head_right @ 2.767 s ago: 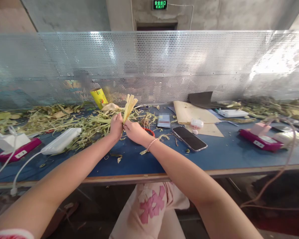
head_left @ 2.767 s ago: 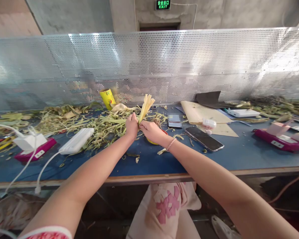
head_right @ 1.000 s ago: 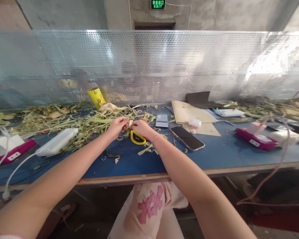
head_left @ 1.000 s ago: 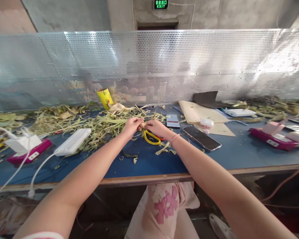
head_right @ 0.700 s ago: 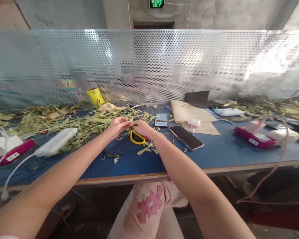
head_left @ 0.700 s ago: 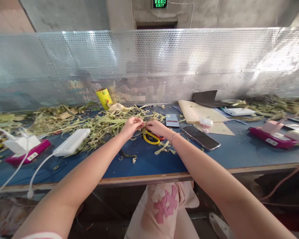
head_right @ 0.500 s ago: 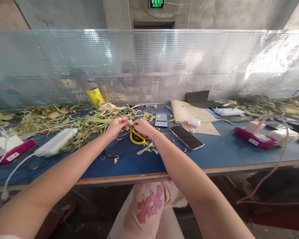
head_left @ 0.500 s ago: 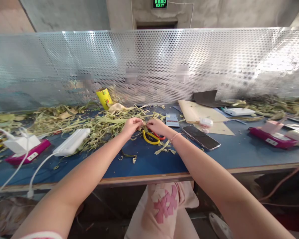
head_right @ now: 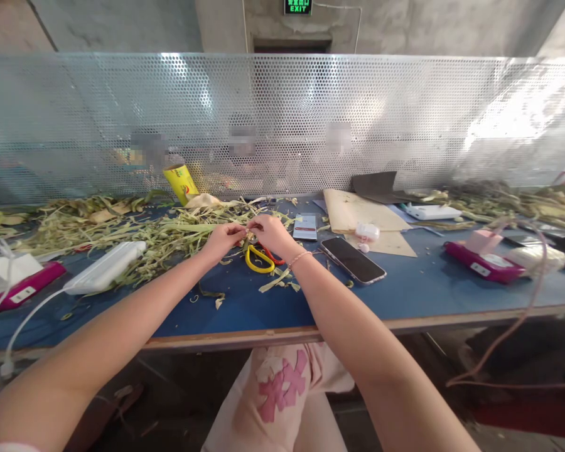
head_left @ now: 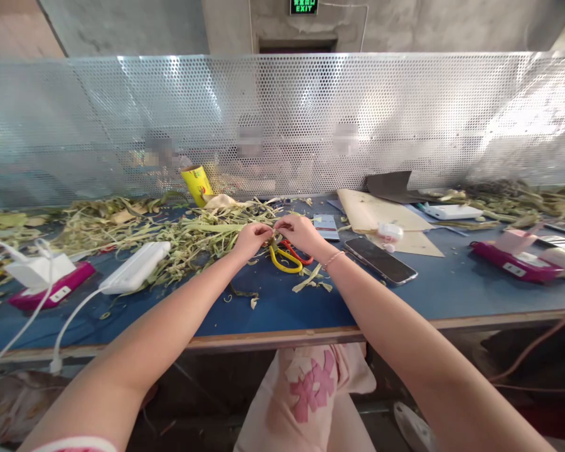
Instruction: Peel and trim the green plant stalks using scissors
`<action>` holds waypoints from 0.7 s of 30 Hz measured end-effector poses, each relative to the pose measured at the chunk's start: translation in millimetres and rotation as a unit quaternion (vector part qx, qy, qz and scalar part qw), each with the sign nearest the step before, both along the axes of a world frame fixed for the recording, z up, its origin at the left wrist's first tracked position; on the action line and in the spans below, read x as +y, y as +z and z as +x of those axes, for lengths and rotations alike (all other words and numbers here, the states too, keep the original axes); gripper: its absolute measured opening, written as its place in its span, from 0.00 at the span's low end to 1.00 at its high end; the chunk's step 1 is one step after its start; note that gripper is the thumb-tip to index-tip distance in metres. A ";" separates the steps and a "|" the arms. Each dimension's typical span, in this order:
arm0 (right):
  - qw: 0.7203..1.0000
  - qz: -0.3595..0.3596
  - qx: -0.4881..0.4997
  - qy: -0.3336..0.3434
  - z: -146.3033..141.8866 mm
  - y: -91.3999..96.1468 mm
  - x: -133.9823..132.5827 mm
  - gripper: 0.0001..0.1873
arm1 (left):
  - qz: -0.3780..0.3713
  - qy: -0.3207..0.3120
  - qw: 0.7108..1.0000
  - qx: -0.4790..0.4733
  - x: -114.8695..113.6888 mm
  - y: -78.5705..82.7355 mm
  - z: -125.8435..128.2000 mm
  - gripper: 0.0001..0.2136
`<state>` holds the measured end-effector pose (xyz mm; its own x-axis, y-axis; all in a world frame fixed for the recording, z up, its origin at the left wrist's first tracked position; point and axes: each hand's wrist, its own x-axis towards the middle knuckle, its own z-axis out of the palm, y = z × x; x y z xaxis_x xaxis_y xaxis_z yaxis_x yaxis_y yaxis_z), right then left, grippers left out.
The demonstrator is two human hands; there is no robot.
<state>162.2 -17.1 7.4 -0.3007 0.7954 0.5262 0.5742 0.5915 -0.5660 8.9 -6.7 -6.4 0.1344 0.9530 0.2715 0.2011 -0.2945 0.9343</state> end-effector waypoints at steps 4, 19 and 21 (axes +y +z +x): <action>1.000 0.020 0.008 -0.007 0.6 -2.5 2.4 0.09 | -0.029 -0.011 0.999 -0.024 -4.4 2.5 2.8 0.06; 0.987 0.144 0.034 -0.064 2.2 -5.5 8.7 0.08 | -0.037 -0.013 0.999 -0.029 -1.9 -1.7 4.0 0.06; 0.984 0.160 0.024 -0.073 4.0 -3.1 7.5 0.04 | -0.043 -0.006 0.998 -0.045 -1.2 -1.8 3.6 0.05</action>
<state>166.2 -9.7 4.3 -0.1642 0.6196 0.7675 0.6430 0.6573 -0.3931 12.5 -7.9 -8.2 0.1238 0.9717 0.2011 0.1118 -0.2151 0.9702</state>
